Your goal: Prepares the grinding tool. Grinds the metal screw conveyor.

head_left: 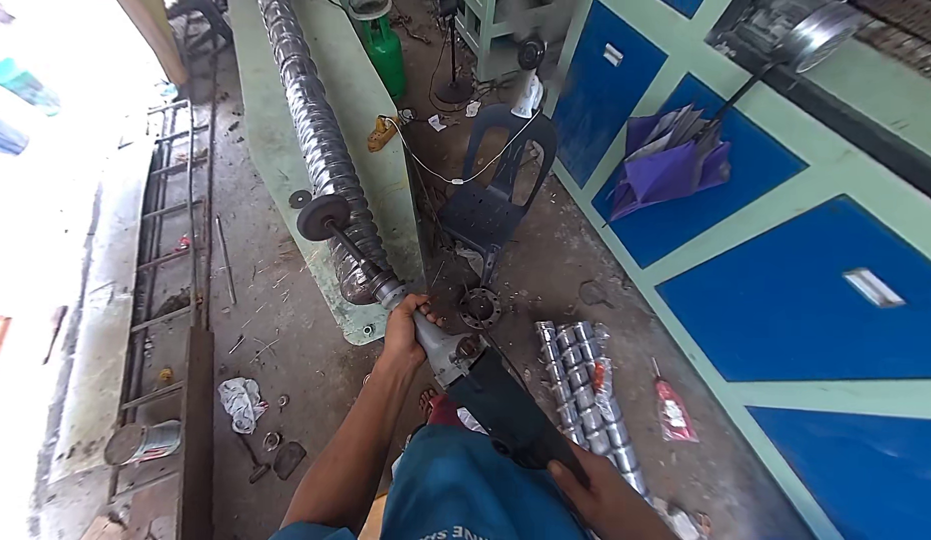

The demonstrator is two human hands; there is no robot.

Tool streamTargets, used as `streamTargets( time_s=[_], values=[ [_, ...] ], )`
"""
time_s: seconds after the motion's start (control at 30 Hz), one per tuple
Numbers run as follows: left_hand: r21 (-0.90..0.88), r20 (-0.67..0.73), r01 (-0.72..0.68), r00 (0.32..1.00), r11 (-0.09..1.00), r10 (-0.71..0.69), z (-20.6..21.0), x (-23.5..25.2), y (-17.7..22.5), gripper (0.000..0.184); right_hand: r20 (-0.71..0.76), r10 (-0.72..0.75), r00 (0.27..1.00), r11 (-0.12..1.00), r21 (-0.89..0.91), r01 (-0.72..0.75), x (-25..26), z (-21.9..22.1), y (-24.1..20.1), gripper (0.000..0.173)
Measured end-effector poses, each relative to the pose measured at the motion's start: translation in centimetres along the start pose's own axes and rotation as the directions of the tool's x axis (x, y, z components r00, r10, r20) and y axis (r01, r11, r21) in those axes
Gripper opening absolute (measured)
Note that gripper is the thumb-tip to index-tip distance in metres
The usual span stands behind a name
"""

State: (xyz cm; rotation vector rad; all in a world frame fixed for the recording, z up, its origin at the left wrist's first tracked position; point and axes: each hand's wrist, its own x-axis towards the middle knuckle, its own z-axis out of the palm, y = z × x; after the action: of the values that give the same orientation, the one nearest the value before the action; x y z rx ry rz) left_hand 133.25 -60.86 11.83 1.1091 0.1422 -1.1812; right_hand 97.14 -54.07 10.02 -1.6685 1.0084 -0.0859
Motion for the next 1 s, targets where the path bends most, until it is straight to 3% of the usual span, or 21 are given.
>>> streamTargets(
  time_s=[0.3, 0.57, 1.0],
  values=[
    [-0.009, -0.001, 0.017, 1.000, 1.000, -0.017, -0.2, -0.2, 0.1, 0.014, -0.024, -0.013, 1.000, 0.999, -0.040, 0.012, -0.4, 0.2, -0.1, 0.060],
    [-0.013, 0.049, 0.032, 0.998, 0.999, -0.031, 1.0, 0.8, -0.4, 0.011, 0.002, 0.016, 1.000, 0.999, 0.050, -0.016, -0.7, -0.5, -0.5, 0.052],
    [-0.070, 0.057, 0.034, 0.998, 0.997, -0.030, -1.0, -0.4, 0.5, 0.014, 0.007, 0.025, 1.000, 0.996, -0.090, -0.024, -1.5, -0.1, -3.3, 0.053]
  ],
)
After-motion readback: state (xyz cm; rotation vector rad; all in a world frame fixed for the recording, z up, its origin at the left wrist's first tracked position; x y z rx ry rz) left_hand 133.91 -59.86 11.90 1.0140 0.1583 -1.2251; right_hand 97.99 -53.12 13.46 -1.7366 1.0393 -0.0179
